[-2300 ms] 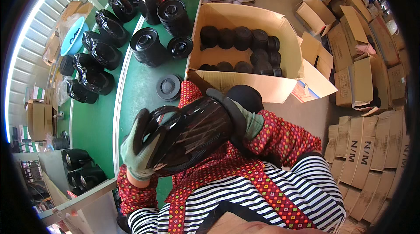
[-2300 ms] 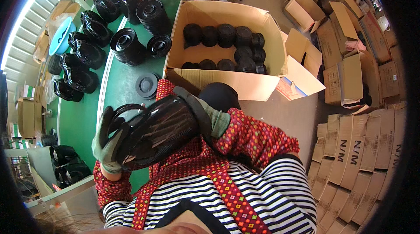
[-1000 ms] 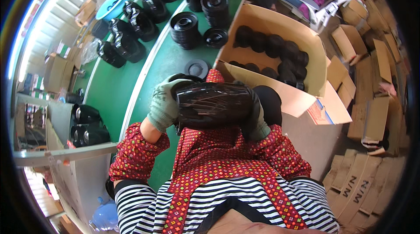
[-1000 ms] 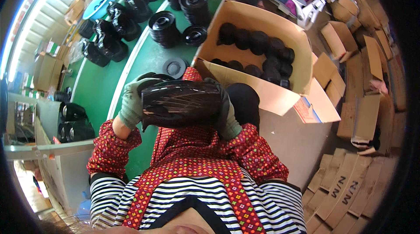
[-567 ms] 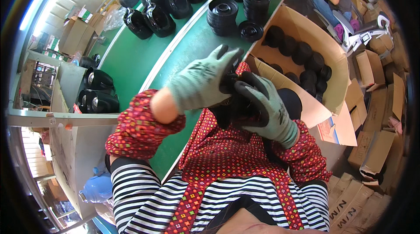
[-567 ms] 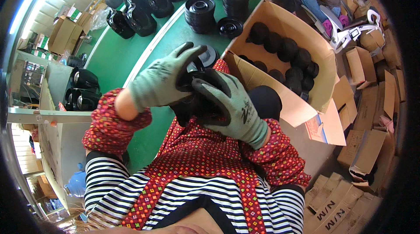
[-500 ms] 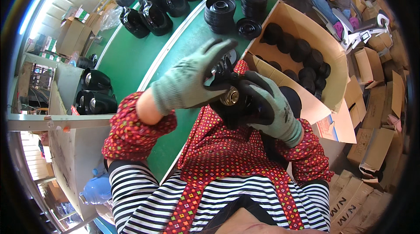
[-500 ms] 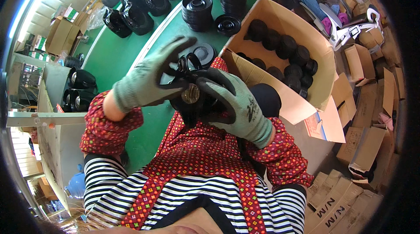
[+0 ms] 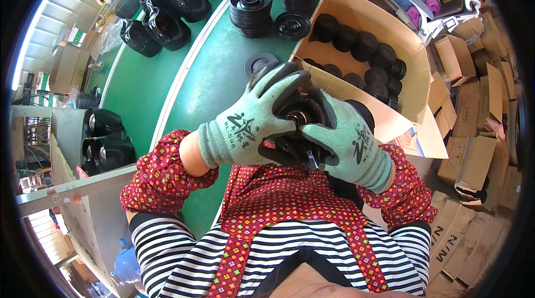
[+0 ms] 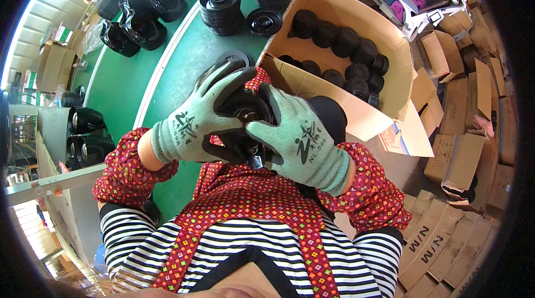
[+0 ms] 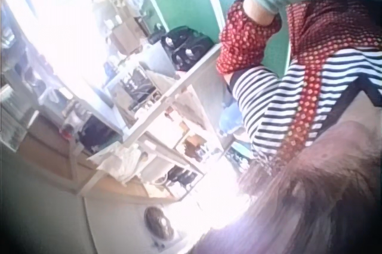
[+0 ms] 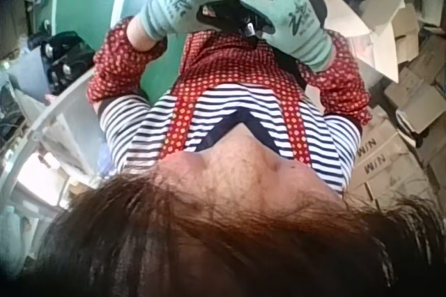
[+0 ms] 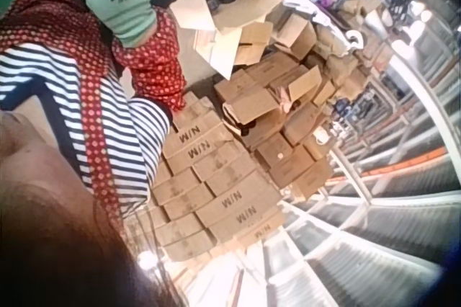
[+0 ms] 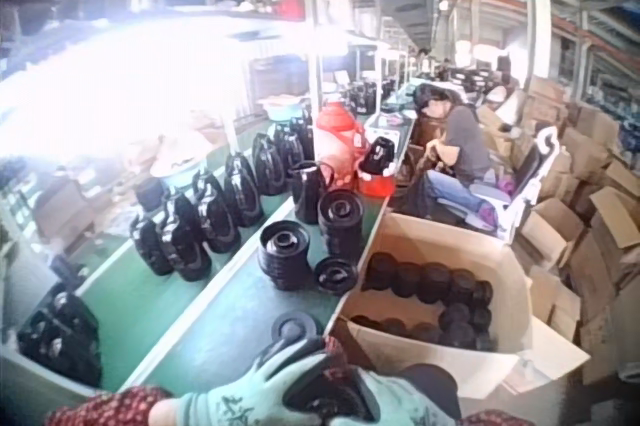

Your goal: The person assembles black kettles on a green workbench. They pick up a kettle body, insert a metal rod into the base, and screw on a black lid. The person repeats this process for multiple kettles, placing the finished units on the table.

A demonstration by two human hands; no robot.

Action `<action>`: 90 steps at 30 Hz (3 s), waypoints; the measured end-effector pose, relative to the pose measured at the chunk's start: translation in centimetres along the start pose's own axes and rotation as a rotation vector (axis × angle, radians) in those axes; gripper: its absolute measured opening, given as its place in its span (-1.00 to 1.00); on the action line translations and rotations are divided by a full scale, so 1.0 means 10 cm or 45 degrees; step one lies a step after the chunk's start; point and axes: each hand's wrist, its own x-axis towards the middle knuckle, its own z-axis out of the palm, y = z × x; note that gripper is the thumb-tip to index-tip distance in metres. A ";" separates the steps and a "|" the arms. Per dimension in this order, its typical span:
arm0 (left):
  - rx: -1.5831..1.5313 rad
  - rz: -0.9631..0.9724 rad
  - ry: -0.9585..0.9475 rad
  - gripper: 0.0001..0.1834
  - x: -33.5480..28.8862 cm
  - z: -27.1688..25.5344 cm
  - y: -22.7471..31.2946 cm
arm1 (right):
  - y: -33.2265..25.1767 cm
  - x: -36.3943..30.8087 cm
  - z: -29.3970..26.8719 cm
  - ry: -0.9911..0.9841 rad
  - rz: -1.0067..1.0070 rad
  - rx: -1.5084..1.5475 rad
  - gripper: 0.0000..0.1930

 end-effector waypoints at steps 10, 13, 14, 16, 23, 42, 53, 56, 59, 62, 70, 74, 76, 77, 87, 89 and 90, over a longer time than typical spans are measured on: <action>-0.083 -0.360 0.719 -0.32 -0.30 0.29 0.21 | 0.33 -0.38 0.27 0.570 0.643 1.177 -0.39; -0.309 -0.537 0.912 -0.32 -0.43 0.74 0.42 | 1.04 -0.90 0.67 0.583 0.892 1.176 -0.55; -0.407 -0.543 0.857 -0.28 -0.51 0.87 0.51 | 1.16 -0.94 0.70 0.706 0.932 1.237 -0.58; -0.665 -0.410 0.695 -0.21 -0.68 1.00 0.55 | 1.06 -0.74 0.42 0.714 1.007 1.134 -0.65; 0.268 -0.909 0.460 0.07 -1.30 1.08 -0.24 | 0.60 -0.16 0.29 0.115 0.437 -0.202 -0.67; -0.763 -0.902 0.249 -0.31 -0.28 0.08 -0.22 | 0.87 0.85 -0.03 0.205 -0.214 -0.020 -0.49; -0.674 0.190 -0.063 -0.43 0.77 0.23 -0.37 | 1.87 0.26 0.99 0.119 -0.183 0.895 -0.66; -0.709 0.078 -0.012 -0.52 0.94 0.48 -0.14 | 1.74 0.35 0.93 0.004 -0.307 1.077 -0.72; -0.461 -0.178 -0.126 -0.45 1.16 0.63 0.15 | 1.60 0.55 0.75 0.005 -0.498 1.167 -0.73; -0.380 -0.217 -0.085 -0.48 1.22 0.72 0.28 | 1.66 0.42 0.92 0.132 -0.523 1.232 -0.66; -1.543 0.459 0.342 -0.58 0.41 0.91 -0.53 | 1.17 -0.01 0.30 0.065 0.089 0.226 -0.46; -1.924 0.070 0.334 -0.60 0.34 0.62 -0.55 | 1.17 0.18 0.07 -0.294 0.138 0.267 -0.36; -1.451 -0.309 0.207 -0.56 0.49 0.15 -0.41 | 1.27 0.19 0.02 -0.352 0.124 0.269 -0.37; -1.097 -0.464 0.123 -0.46 0.55 -0.06 -0.27 | 1.24 0.22 0.00 -0.378 0.102 0.264 -0.37; -0.516 -0.654 -0.556 -0.03 0.75 0.21 -0.38 | 0.94 0.18 0.09 -0.143 0.388 0.083 -0.34; -0.692 -0.665 -0.438 -0.05 0.63 0.23 -0.46 | 0.83 0.22 0.01 -0.166 0.384 -0.011 -0.35; -0.749 -0.549 -0.519 -0.08 0.78 0.28 -0.70 | 0.82 0.16 0.01 -0.121 0.505 -0.094 -0.35</action>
